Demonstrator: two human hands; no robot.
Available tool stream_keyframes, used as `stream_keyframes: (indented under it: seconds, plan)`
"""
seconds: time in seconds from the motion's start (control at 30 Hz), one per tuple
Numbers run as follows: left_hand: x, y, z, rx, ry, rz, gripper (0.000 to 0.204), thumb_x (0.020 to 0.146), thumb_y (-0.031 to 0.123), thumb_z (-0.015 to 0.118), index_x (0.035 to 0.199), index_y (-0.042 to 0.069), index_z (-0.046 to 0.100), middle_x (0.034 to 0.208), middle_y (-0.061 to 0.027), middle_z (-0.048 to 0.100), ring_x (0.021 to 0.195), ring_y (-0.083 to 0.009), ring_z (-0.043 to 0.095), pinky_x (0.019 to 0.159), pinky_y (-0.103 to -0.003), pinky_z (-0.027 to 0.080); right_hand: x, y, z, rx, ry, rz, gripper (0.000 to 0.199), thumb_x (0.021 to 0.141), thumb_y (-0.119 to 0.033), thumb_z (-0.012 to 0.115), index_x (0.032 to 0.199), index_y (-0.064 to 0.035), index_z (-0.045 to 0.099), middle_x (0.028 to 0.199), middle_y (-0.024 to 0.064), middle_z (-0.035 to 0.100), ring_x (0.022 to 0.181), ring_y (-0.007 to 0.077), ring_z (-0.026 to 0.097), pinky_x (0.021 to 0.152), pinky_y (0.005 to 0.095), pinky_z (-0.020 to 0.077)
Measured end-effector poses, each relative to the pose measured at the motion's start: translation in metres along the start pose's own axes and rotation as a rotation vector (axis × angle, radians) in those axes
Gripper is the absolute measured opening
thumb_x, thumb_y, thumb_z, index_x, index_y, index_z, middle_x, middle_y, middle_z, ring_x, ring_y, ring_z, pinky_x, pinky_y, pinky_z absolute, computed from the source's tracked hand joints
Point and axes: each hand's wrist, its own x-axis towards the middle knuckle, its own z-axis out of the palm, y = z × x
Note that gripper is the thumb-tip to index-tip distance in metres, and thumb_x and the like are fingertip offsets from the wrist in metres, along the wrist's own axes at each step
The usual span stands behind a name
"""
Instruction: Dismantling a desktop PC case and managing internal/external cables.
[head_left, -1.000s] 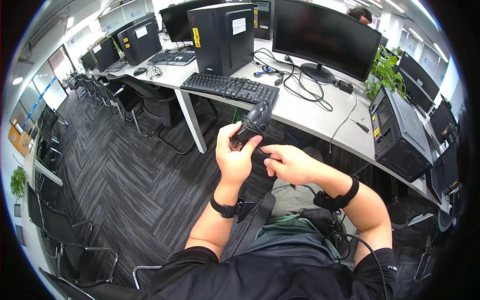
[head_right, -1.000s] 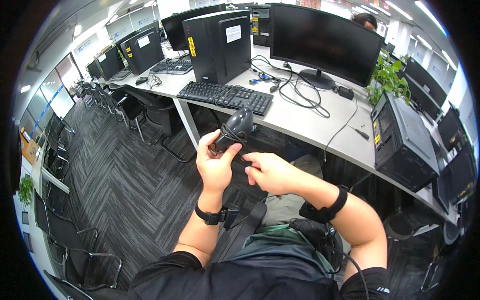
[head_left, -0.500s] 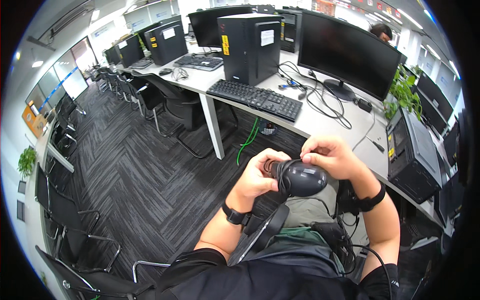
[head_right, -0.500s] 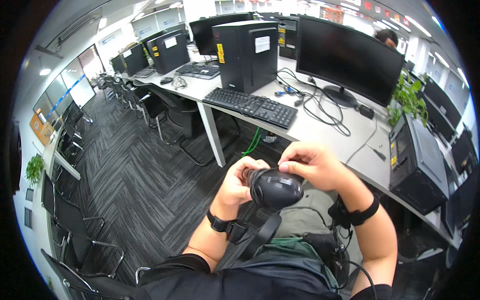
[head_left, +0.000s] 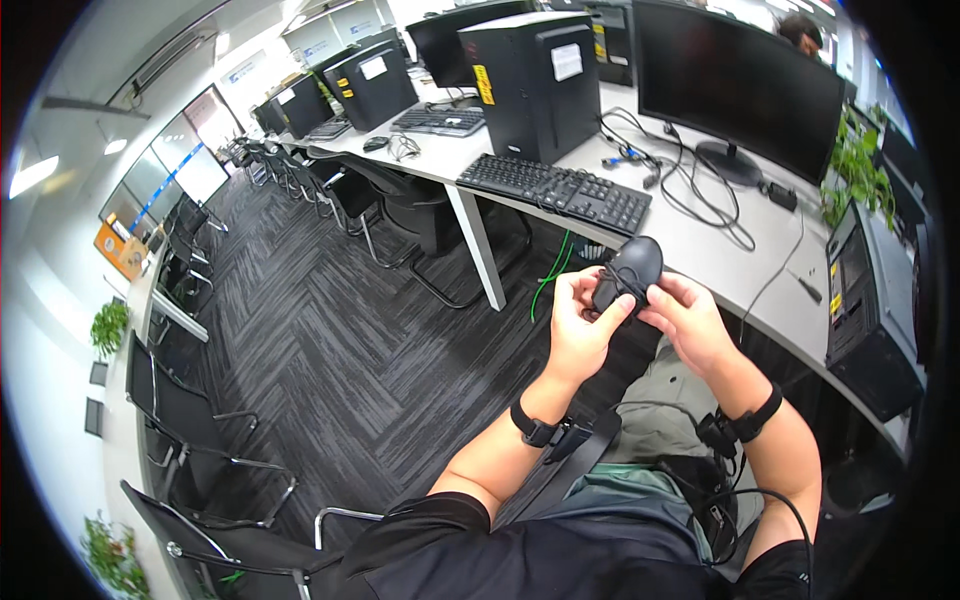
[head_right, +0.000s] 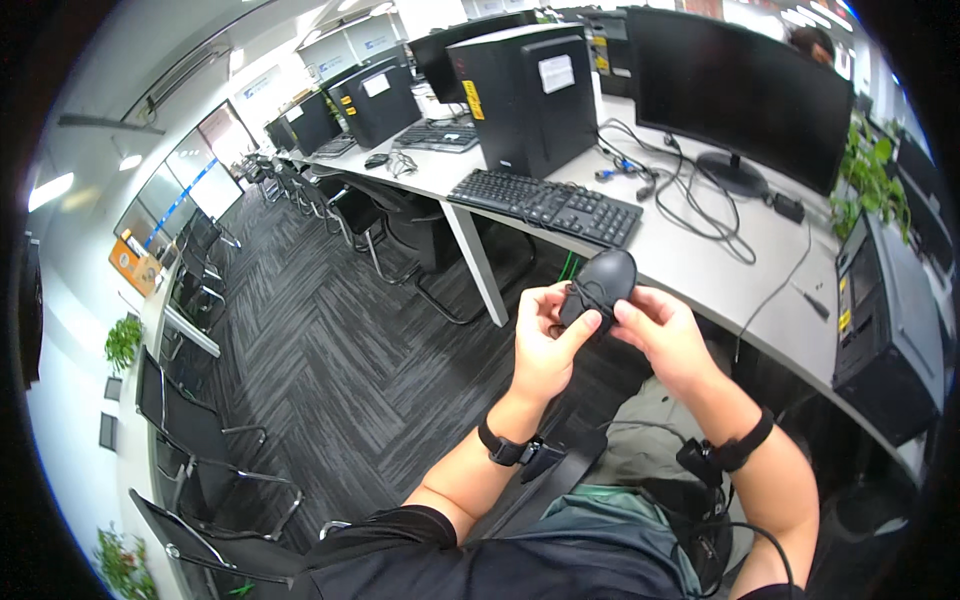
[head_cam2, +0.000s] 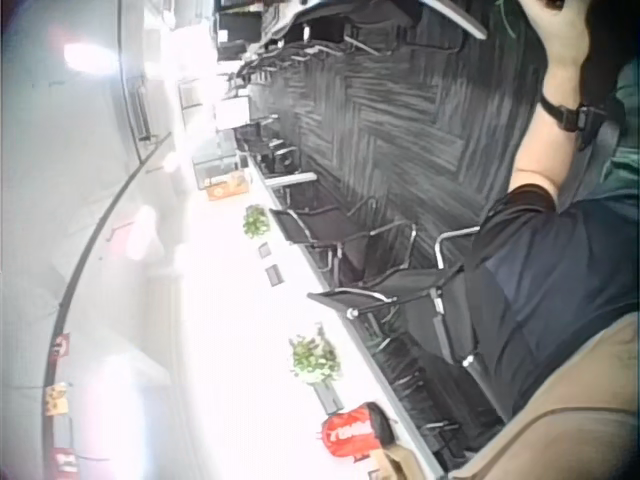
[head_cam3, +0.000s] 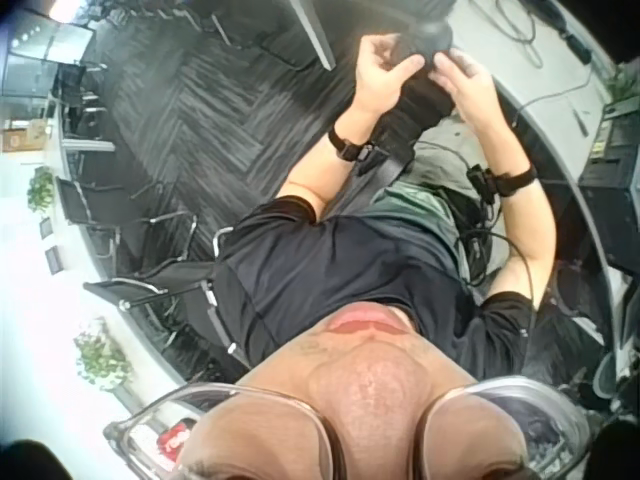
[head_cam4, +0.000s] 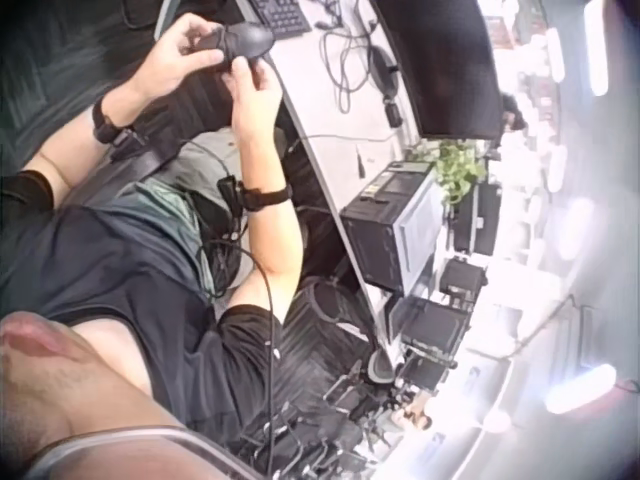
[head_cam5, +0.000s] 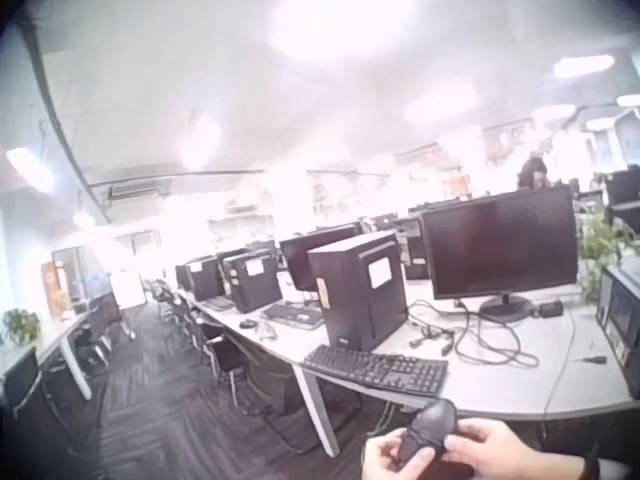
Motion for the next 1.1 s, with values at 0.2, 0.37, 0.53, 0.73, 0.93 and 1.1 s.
stream_keyframes:
  seconds: [0.2, 0.37, 0.53, 0.73, 0.93, 1.1]
  plan:
    - [0.016, -0.008, 0.007, 0.185, -0.214, -0.084, 0.08, 0.075, 0.001, 0.08, 0.142, 0.004, 0.036, 0.135, -0.014, 0.048, 0.113, -0.0185, 0.056, 0.096, -0.031, 0.047, 0.006, 0.016, -0.035, 0.186, -0.058, 0.013, 0.037, 0.093, -0.008, 0.065, 0.126, 0.005, 0.054, 0.117, 0.011, 0.062, 0.107, 0.0176, 0.062, 0.095, 0.0337, 0.0526]
    - [0.036, -0.026, 0.02, 0.482, -0.309, -0.159, 0.072, 0.073, 0.006, 0.083, 0.136, 0.002, 0.047, 0.119, -0.0109, 0.058, 0.108, -0.0168, 0.057, 0.094, -0.03, 0.047, 0.019, 0.025, -0.055, 0.05, 0.0, 0.059, 0.048, 0.094, -0.006, 0.062, 0.137, 0.0053, 0.044, 0.129, 0.0144, 0.058, 0.117, 0.0193, 0.058, 0.099, 0.0334, 0.0504]
    - [0.082, -0.047, 0.017, 0.318, -0.238, -0.221, 0.068, 0.071, 0.012, 0.085, 0.13, 0.004, 0.052, 0.113, -0.0088, 0.06, 0.106, -0.017, 0.056, 0.094, -0.03, 0.045, 0.044, 0.021, -0.071, 0.167, -0.032, 0.088, 0.057, 0.094, -0.006, 0.061, 0.144, 0.0045, 0.035, 0.139, 0.0173, 0.05, 0.126, 0.0217, 0.052, 0.102, 0.035, 0.0481]
    - [0.218, -0.033, -0.054, 0.31, 0.053, -0.09, 0.065, 0.072, 0.013, 0.084, 0.127, 0.0, 0.053, 0.107, -0.0124, 0.062, 0.095, -0.0172, 0.061, 0.086, -0.03, 0.05, 0.055, 0.012, -0.101, -0.091, -0.062, 0.134, 0.041, 0.094, -0.007, 0.06, 0.132, 0.0029, 0.05, 0.128, 0.0153, 0.059, 0.115, 0.0236, 0.06, 0.095, 0.0352, 0.0503]
    - [0.32, -0.053, -0.13, 0.694, 0.241, -0.163, 0.068, 0.071, 0.019, 0.085, 0.126, -0.007, 0.053, 0.112, -0.0179, 0.064, 0.098, -0.0229, 0.063, 0.087, -0.032, 0.051, 0.025, -0.006, -0.146, -0.101, 0.058, 0.142, 0.028, 0.094, -0.007, 0.061, 0.119, 0.0029, 0.057, 0.109, 0.0118, 0.066, 0.094, 0.016, 0.065, 0.078, 0.0277, 0.0522]
    - [0.332, -0.08, -0.133, 0.815, 0.212, -0.243, 0.069, 0.071, 0.023, 0.084, 0.127, -0.006, 0.054, 0.114, -0.0193, 0.064, 0.103, -0.0245, 0.063, 0.091, -0.033, 0.049, 0.016, -0.023, -0.174, -0.172, 0.335, 0.069, 0.022, 0.093, -0.009, 0.062, 0.112, 0.0015, 0.059, 0.093, 0.0091, 0.068, 0.078, 0.012, 0.064, 0.061, 0.023, 0.05]
